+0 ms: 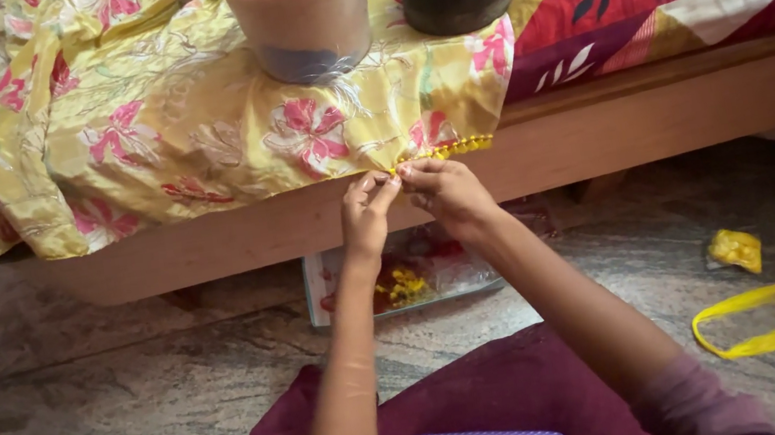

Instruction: Repairing or attaching decorative yellow pom-pom fringe to a floral bedspread.

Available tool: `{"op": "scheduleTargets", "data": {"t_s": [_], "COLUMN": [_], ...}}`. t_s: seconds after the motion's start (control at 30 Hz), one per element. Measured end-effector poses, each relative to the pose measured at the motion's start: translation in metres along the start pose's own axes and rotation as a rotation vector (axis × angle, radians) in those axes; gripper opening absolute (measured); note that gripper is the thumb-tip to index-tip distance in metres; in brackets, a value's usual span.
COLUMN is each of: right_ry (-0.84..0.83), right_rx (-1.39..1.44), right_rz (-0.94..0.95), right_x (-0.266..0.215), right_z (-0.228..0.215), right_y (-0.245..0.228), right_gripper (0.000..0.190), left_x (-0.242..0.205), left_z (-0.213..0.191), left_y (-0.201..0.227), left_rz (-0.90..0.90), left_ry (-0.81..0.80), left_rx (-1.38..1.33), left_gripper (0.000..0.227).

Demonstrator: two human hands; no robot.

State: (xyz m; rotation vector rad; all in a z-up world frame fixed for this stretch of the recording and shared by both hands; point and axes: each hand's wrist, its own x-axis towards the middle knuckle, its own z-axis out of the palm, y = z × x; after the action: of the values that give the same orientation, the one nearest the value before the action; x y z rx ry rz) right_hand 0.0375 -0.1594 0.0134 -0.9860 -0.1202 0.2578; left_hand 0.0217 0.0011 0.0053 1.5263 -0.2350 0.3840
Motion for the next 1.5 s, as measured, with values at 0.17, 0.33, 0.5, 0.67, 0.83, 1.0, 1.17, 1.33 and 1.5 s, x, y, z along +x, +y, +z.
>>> {"op": "scheduleTargets", "data": {"t_s": [0.17, 0.33, 0.5, 0.67, 0.83, 1.0, 1.17, 1.33, 1.5], "right_ry": [0.040, 0.082, 0.076, 0.079, 0.074, 0.018, 0.078, 0.118, 0.201], "right_rx": [-0.196, -0.270, -0.081, -0.009, -0.045, -0.299, -0.326, -0.401, -0.788], "right_rz": [-0.155, -0.177, -0.182, -0.193, -0.216, -0.368, -0.322, -0.511, -0.733], "right_x": [0.001, 0.004, 0.003, -0.008, -0.030, -0.036, -0.039, -0.052, -0.052], "right_z": [0.005, 0.010, 0.012, 0.018, 0.034, 0.032, 0.045, 0.066, 0.067], "right_y": [0.001, 0.004, 0.004, 0.000, -0.013, -0.010, -0.024, -0.031, -0.027], "right_gripper": [0.010, 0.008, 0.009, 0.010, 0.008, 0.007, 0.009, 0.013, 0.012], "left_x": [-0.019, -0.031, -0.025, -0.022, -0.019, -0.003, -0.004, -0.014, -0.021], "left_z": [0.009, 0.016, 0.007, 0.002, 0.002, -0.003, -0.010, -0.004, -0.005], "left_y": [0.040, 0.075, 0.075, 0.091, 0.098, 0.073, 0.077, 0.086, 0.088], "left_rz": [-0.009, 0.472, 0.595, 0.492, 0.380, 0.033, 0.066, 0.295, 0.595], "left_ry": [0.084, 0.297, 0.092, 0.079, 0.096, -0.004, -0.052, 0.063, 0.165], "left_rx": [0.142, 0.668, 0.875, 0.872, 0.759, 0.315, 0.294, 0.400, 0.722], "left_gripper": [0.014, 0.016, 0.017, 0.010, 0.007, 0.010, 0.012, 0.009, 0.008]}}
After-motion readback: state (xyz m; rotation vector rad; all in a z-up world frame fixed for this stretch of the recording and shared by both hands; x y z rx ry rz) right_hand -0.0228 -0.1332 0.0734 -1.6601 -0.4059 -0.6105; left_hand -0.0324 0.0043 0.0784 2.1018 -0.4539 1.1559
